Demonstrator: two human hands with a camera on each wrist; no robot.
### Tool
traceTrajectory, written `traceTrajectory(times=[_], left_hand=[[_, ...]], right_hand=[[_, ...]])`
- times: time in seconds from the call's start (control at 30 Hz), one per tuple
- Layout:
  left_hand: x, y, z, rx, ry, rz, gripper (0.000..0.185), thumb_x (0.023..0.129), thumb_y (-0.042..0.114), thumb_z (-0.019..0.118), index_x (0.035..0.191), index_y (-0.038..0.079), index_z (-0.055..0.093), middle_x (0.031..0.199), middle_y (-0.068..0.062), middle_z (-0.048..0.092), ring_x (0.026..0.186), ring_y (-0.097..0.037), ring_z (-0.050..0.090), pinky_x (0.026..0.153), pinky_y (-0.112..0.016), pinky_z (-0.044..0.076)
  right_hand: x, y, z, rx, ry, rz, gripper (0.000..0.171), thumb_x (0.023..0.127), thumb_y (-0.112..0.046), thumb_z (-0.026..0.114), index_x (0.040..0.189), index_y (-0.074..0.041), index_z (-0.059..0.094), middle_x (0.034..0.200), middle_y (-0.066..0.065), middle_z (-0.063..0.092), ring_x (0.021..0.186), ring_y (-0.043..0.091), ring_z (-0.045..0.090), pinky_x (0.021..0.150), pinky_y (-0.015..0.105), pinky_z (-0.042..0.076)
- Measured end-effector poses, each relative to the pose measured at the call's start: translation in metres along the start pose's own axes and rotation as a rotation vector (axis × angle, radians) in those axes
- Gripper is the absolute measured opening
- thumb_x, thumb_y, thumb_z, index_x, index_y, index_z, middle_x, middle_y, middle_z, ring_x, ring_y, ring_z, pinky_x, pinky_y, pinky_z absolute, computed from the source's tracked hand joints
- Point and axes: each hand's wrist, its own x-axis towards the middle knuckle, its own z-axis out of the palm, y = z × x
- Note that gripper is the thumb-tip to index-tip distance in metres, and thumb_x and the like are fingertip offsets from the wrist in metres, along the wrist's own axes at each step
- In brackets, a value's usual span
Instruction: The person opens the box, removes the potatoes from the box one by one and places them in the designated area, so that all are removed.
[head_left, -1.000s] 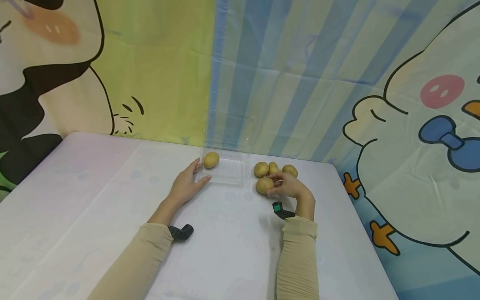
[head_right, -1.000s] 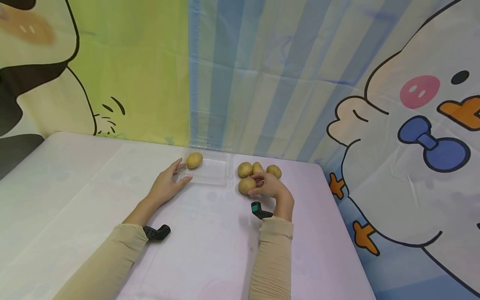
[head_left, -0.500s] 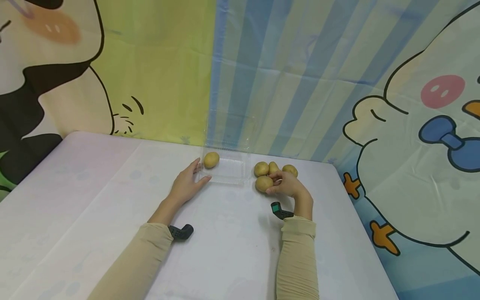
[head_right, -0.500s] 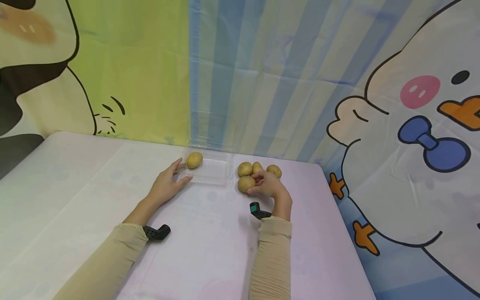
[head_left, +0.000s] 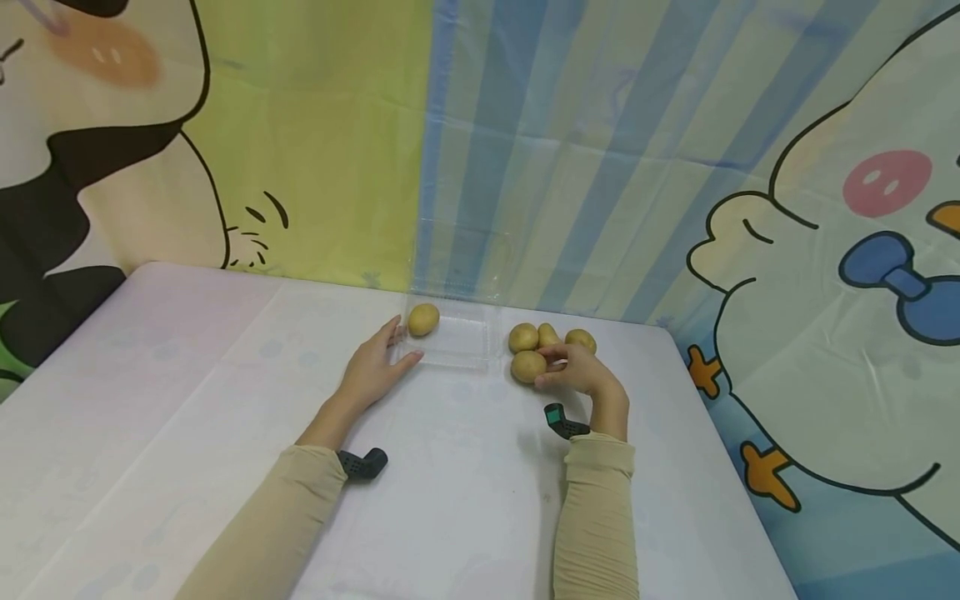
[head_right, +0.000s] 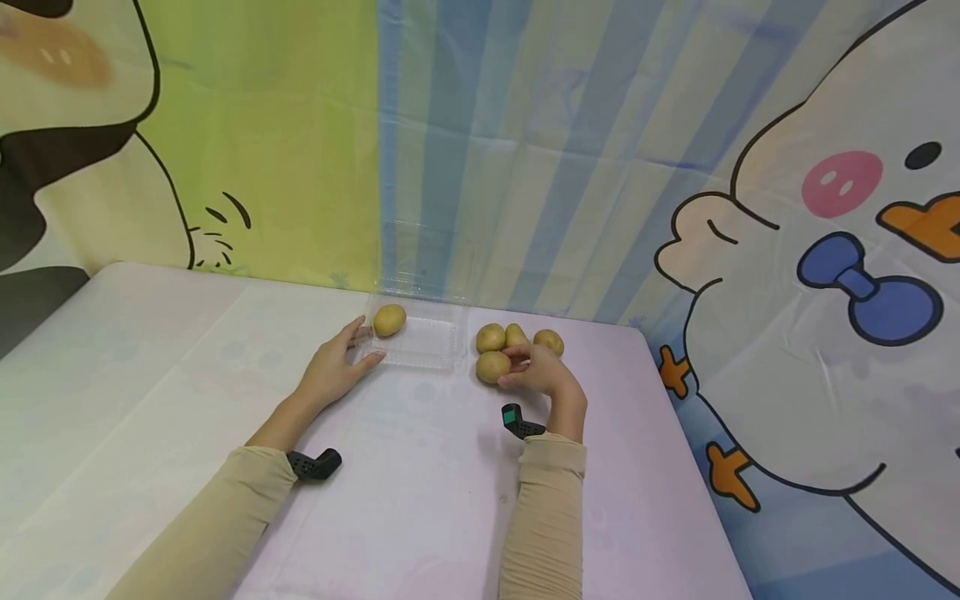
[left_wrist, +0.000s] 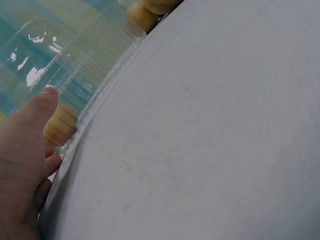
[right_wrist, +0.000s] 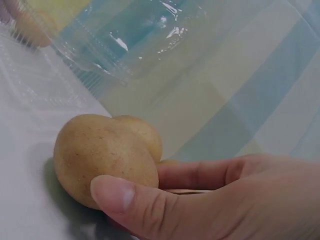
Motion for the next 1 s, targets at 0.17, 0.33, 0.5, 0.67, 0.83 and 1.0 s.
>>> traceTrajectory(times=[0.17, 0.33, 0.5, 0.67, 0.83, 1.0], left_hand=[[0.0012, -0.0004, 0.0004, 0.004, 0.0, 0.002, 0.088, 0.078, 0.062, 0.053, 0.144, 0.015, 0.02, 0.138, -0.009, 0.044, 0.126, -0.029, 0.042, 0.106, -0.048, 0.029], [0.0015, -0.0005, 0.0001, 0.004, 0.002, 0.004, 0.088, 0.078, 0.062, 0.053, 0.144, 0.014, 0.02, 0.139, -0.009, 0.043, 0.126, -0.03, 0.041, 0.106, -0.049, 0.028], [0.0009, -0.0001, -0.0005, 0.0, 0.001, 0.001, 0.087, 0.079, 0.061, 0.054, 0.144, 0.014, 0.02, 0.138, -0.009, 0.044, 0.127, -0.029, 0.041, 0.106, -0.048, 0.028], [0.0005, 0.0005, -0.001, -0.004, 0.002, -0.002, 0.087, 0.079, 0.06, 0.055, 0.144, 0.014, 0.021, 0.138, -0.008, 0.044, 0.127, -0.029, 0.041, 0.107, -0.048, 0.028], [0.0002, -0.0001, -0.0011, -0.002, -0.001, -0.005, 0.087, 0.079, 0.06, 0.054, 0.144, 0.014, 0.02, 0.138, -0.009, 0.044, 0.127, -0.029, 0.04, 0.106, -0.049, 0.027], [-0.0004, -0.0009, -0.001, -0.012, -0.006, -0.004, 0.088, 0.078, 0.061, 0.054, 0.144, 0.015, 0.02, 0.139, -0.008, 0.043, 0.127, -0.029, 0.041, 0.106, -0.049, 0.028]], right_hand=[[0.0002, -0.0033, 0.0014, -0.035, 0.036, 0.004, 0.05, 0.07, -0.03, 0.077, 0.113, -0.011, 0.06, 0.108, 0.005, 0.061, 0.099, 0.019, 0.056, 0.086, 0.035, 0.046], [0.001, -0.0054, 0.0016, -0.043, 0.056, 0.018, 0.047, 0.07, -0.029, 0.077, 0.109, -0.009, 0.061, 0.105, 0.005, 0.062, 0.096, 0.019, 0.057, 0.085, 0.035, 0.046], [0.0012, -0.0056, 0.0015, -0.038, 0.047, 0.024, 0.048, 0.069, -0.031, 0.078, 0.109, -0.01, 0.061, 0.105, 0.004, 0.061, 0.096, 0.018, 0.056, 0.085, 0.035, 0.046], [0.001, -0.0051, -0.0007, -0.063, 0.019, 0.012, 0.049, 0.07, -0.035, 0.076, 0.112, -0.013, 0.061, 0.107, 0.002, 0.062, 0.099, 0.018, 0.057, 0.088, 0.036, 0.045], [-0.0014, -0.0067, -0.0035, -0.092, 0.002, 0.012, 0.051, 0.072, -0.036, 0.074, 0.115, -0.012, 0.06, 0.112, 0.003, 0.062, 0.103, 0.02, 0.056, 0.092, 0.04, 0.043], [-0.0048, -0.0099, -0.0065, -0.089, -0.01, 0.035, 0.053, 0.073, -0.036, 0.074, 0.118, -0.013, 0.059, 0.116, 0.003, 0.061, 0.108, 0.022, 0.055, 0.096, 0.043, 0.041]])
